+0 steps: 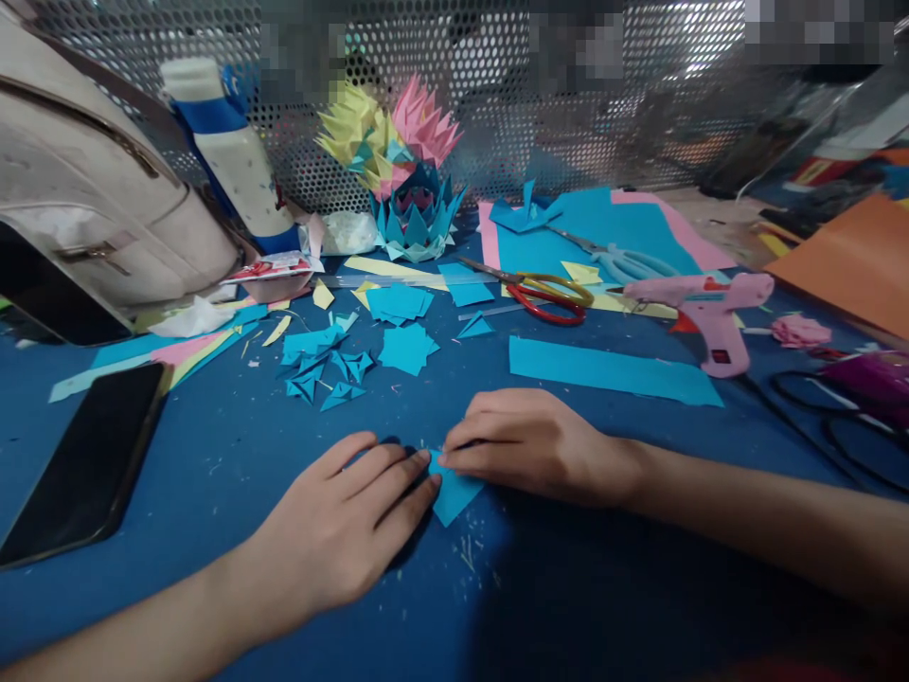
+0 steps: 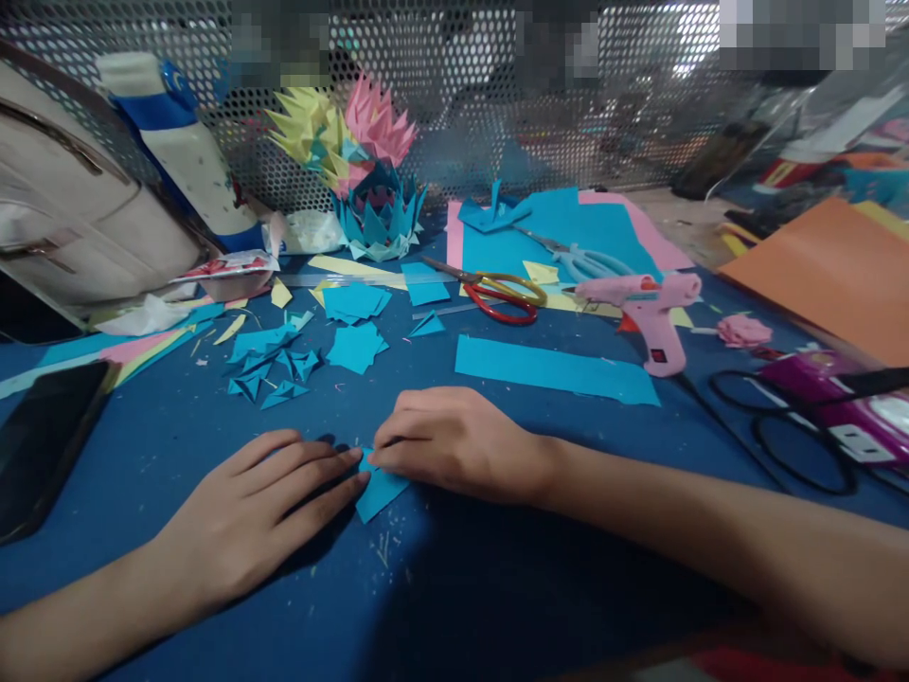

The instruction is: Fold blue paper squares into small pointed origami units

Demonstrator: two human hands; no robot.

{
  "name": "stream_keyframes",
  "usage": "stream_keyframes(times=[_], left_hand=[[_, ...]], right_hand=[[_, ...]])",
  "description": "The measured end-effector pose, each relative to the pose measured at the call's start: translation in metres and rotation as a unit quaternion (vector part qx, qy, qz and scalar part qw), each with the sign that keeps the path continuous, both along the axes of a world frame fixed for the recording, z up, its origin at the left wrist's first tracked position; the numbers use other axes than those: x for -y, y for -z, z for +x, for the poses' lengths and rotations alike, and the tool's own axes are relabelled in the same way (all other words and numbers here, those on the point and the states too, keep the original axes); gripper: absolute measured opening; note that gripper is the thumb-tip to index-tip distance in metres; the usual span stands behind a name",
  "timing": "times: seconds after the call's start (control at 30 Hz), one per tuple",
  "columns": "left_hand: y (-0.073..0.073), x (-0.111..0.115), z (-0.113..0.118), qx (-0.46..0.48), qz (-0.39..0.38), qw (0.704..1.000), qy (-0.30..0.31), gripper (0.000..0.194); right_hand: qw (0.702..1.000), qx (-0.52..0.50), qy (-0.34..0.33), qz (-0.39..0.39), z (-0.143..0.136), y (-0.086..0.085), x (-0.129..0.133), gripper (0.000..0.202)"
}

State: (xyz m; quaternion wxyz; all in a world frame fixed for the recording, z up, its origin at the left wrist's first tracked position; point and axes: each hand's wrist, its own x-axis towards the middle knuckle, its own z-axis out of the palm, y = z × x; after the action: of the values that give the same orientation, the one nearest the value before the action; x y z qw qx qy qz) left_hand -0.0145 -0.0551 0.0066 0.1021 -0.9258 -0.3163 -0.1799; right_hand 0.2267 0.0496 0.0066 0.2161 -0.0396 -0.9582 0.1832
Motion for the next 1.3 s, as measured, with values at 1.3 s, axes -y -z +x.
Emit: stream_keyframes(times=[1.3], left_hand=[[0.0013,0.0045,0.0019,0.019,0.001,1.000,-0.009,0.037]], right_hand=[[0.997,0.016,-0.043,0.066,0.0000,-0.0048,-0.0054,0.038]])
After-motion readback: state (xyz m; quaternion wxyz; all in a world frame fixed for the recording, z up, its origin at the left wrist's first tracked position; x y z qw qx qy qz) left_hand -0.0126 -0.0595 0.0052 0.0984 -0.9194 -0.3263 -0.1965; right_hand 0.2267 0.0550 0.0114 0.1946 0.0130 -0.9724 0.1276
